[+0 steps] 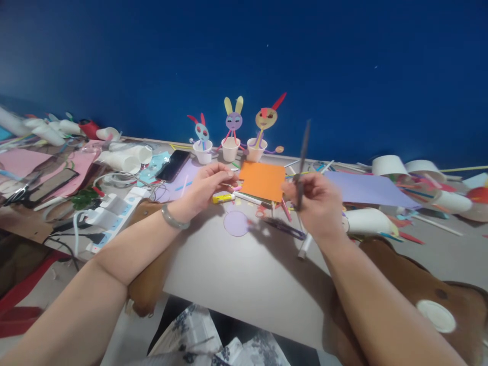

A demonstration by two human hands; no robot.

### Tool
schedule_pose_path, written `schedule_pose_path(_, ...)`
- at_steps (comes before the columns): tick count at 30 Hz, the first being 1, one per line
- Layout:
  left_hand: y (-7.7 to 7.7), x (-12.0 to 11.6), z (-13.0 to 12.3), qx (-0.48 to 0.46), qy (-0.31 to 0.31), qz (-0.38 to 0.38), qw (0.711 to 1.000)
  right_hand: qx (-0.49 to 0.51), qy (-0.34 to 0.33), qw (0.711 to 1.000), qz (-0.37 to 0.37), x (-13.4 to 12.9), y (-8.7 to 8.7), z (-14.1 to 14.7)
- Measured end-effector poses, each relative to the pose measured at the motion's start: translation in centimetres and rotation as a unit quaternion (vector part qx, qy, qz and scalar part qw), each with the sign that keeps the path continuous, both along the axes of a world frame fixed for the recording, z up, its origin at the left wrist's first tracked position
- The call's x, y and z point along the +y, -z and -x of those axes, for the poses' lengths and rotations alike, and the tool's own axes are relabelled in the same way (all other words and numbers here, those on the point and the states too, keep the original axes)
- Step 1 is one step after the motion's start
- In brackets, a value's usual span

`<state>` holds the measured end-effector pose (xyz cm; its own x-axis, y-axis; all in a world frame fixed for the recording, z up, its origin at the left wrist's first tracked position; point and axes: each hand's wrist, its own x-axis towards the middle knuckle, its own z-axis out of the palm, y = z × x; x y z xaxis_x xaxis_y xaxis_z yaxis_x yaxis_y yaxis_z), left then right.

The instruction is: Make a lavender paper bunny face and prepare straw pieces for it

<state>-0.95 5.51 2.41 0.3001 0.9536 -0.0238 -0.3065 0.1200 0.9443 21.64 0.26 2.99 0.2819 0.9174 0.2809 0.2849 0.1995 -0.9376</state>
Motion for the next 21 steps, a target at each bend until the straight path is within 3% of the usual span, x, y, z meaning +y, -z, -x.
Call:
schedule_pose_path(5,0.0,-0.2,0.1,0.028,0.013,-0.008,1.0,-0.011,0.107,0.979,-0.174,0.9,-1.5,-1.8)
schedule_pose_path(13,0.0,-0.3,0.0,0.038,0.006,-0.011,0.999,-0.114,0.129,0.984,-0.045,1.0,-1.9,-3.2)
schedule_pose_path(18,-0.1,-0.4,0.0,0.058,0.005,-0.01,0.998,-0.096,-0.028,0.994,0.052,0.1,-3.2,-4.2)
schedule_pose_path(20,-0.1,-0.4,0.0,0.067,0.002,-0.012,0.998,-0.147,-0.143,0.973,0.102,-0.5,-3.8,-4.8)
schedule_pose_path(21,-0.1,-0.4,0.0,0.07,0.0,-0.013,0.997,-0.186,-0.21,0.95,0.138,-0.7,-4.0,-5.1)
